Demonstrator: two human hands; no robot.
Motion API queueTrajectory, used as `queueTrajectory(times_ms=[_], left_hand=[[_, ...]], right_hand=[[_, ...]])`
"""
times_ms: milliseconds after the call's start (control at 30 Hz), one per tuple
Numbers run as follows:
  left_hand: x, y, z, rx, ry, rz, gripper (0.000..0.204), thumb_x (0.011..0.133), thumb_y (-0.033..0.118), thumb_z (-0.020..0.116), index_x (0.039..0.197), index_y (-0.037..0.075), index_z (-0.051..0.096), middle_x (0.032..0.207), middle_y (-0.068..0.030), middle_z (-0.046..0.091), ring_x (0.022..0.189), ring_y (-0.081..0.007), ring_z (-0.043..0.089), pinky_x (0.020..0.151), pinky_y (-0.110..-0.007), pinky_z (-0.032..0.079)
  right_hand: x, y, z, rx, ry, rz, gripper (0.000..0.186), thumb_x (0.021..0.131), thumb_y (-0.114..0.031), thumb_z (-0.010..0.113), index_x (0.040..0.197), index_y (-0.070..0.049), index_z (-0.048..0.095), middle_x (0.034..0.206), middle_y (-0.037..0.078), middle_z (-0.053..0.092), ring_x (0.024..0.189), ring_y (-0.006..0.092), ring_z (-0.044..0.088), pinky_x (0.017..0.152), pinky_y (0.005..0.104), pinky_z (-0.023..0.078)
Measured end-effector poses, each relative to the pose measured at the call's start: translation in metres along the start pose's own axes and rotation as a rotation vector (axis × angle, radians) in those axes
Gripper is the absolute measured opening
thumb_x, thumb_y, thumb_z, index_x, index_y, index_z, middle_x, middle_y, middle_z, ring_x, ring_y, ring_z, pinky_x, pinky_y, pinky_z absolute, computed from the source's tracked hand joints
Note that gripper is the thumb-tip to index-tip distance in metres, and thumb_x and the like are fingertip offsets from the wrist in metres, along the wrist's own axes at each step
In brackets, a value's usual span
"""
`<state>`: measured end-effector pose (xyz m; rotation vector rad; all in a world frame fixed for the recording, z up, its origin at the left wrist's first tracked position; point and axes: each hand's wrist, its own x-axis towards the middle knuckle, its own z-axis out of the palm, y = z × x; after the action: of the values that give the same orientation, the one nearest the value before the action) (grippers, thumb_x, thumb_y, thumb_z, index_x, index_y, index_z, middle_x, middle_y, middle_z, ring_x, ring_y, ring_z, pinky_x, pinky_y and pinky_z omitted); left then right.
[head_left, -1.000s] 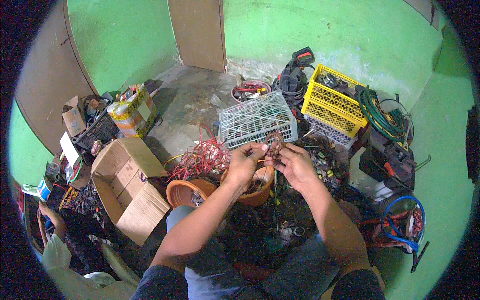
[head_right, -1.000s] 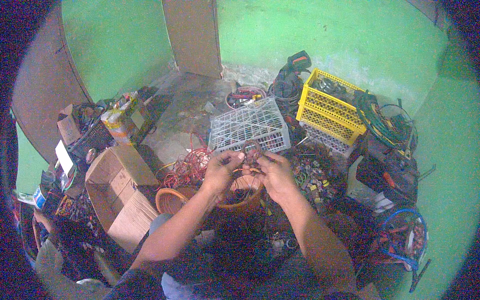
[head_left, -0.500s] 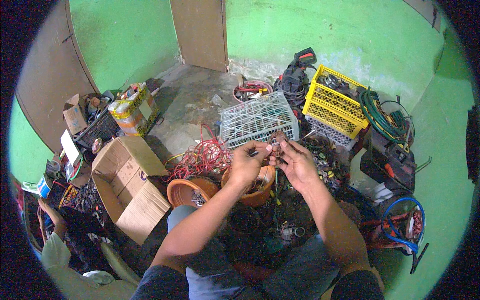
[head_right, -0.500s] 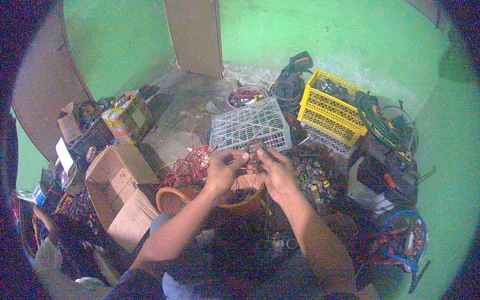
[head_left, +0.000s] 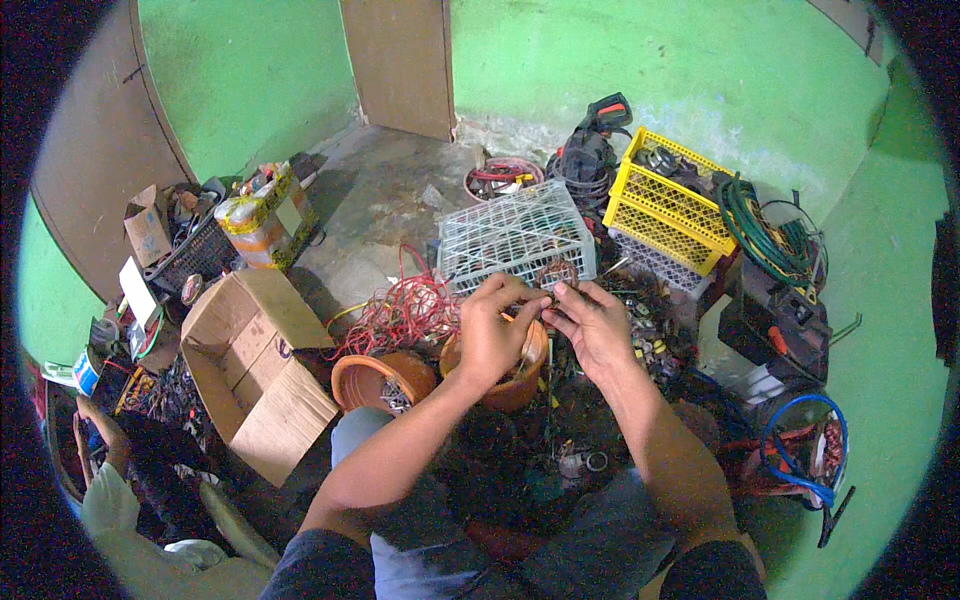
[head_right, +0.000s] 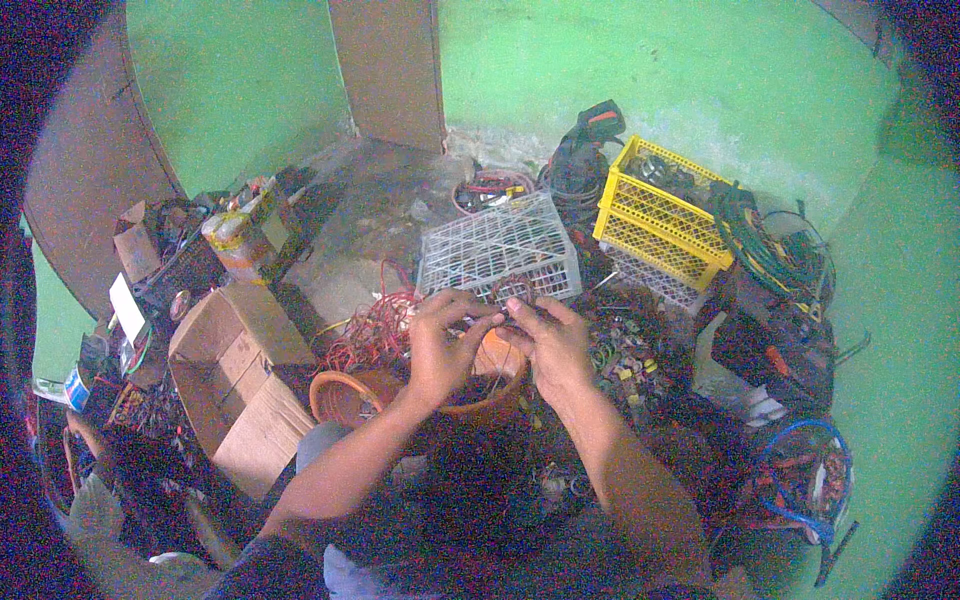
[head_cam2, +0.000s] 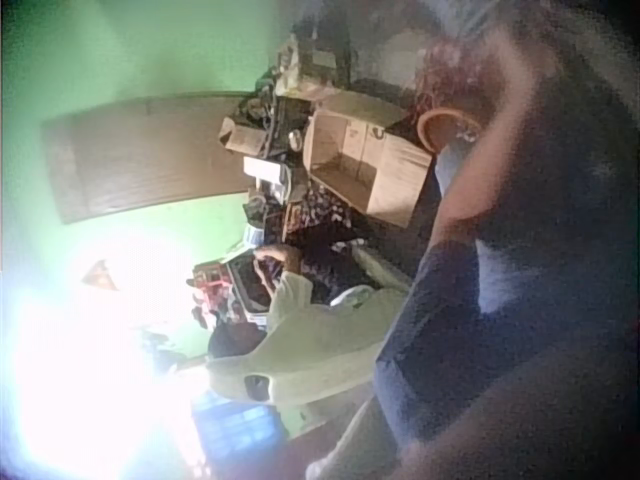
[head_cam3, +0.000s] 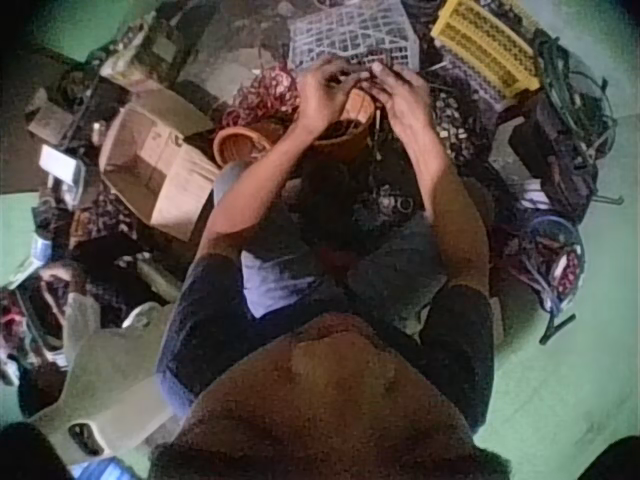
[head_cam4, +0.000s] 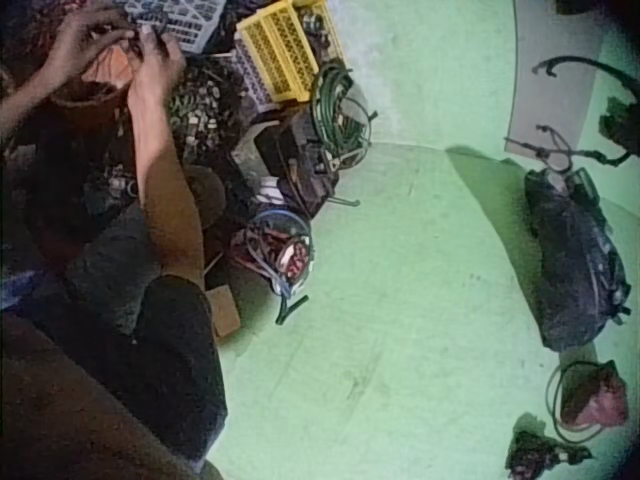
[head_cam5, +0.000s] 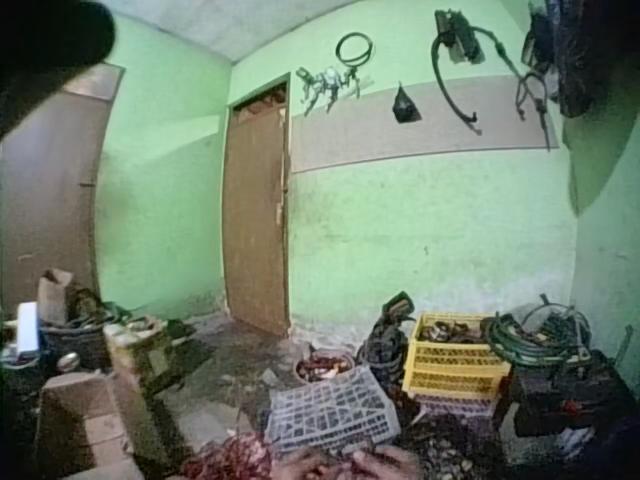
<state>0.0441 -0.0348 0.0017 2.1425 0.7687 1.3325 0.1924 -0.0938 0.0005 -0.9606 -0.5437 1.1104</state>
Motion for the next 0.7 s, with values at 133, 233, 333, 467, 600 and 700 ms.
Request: queueTrajectory(times_ms=[133,233,333,467,600,700], left_hand=[[0.005,-0.001,0.004,-0.512,0.021,-0.377,0.018,0.094,0.018,0.065,0.098,0.001,0.065,0.089,-0.0067,0.065,0.083,-0.0212,0.063,0.077,-0.034,0.052],[0.008,0.007,0.01,-1.23,0.12,-0.919,0.017,0.102,0.019,0.052,0.1,0.004,0.058,0.086,-0.0041,0.06,0.076,-0.0183,0.061,0.071,-0.031,0.053],[-0.003,-0.03,0.015,-1.408,0.061,-0.999,0.013,0.103,0.018,0.05,0.102,0.006,0.054,0.091,-0.0058,0.059,0.079,-0.0182,0.06,0.071,-0.032,0.054],[0.002,-0.004,0.015,-1.04,0.184,-0.908,0.006,0.098,0.009,0.057,0.099,0.004,0.055,0.088,-0.0049,0.061,0.078,-0.0154,0.061,0.067,-0.029,0.054],[-0.003,-0.019,0.013,-0.814,0.074,-0.758,0.013,0.093,0.002,0.06,0.106,-0.001,0.06,0.091,-0.0068,0.065,0.079,-0.0139,0.063,0.068,-0.027,0.054],[-0.004,-0.024,0.012,-0.713,-0.042,-0.688,0.02,0.094,0.002,0.059,0.113,-0.004,0.062,0.095,-0.0097,0.068,0.081,-0.0152,0.065,0.071,-0.027,0.054]], right_hand=[[0.003,-0.006,0.002,0.14,0.008,0.015,0.023,0.091,-0.012,0.068,0.11,0.001,0.062,0.105,0.01,0.065,0.095,0.023,0.065,0.085,0.0379,0.059],[0.003,-0.003,0.003,0.207,-0.018,0.052,0.025,0.092,-0.013,0.067,0.111,0.002,0.061,0.107,0.012,0.066,0.097,0.0255,0.066,0.086,0.0388,0.058],[0.002,0.002,0.009,0.194,-0.121,0.087,0.026,0.092,-0.014,0.066,0.111,0.003,0.061,0.107,0.014,0.066,0.097,0.0274,0.067,0.086,0.0391,0.058],[-0.004,0.002,0.011,0.12,-0.115,0.065,0.025,0.092,-0.014,0.067,0.11,0.003,0.062,0.101,0.014,0.068,0.092,0.0263,0.069,0.082,0.038,0.059],[-0.006,0.0,0.011,-0.007,-0.09,0.061,0.021,0.095,-0.015,0.063,0.107,0.002,0.061,0.097,0.012,0.069,0.09,0.0236,0.069,0.079,0.0358,0.06],[-0.005,0.003,0.011,-0.008,-0.087,0.007,0.022,0.089,-0.015,0.071,0.104,0.001,0.066,0.095,0.01,0.069,0.081,0.0227,0.069,0.073,0.0356,0.06]])
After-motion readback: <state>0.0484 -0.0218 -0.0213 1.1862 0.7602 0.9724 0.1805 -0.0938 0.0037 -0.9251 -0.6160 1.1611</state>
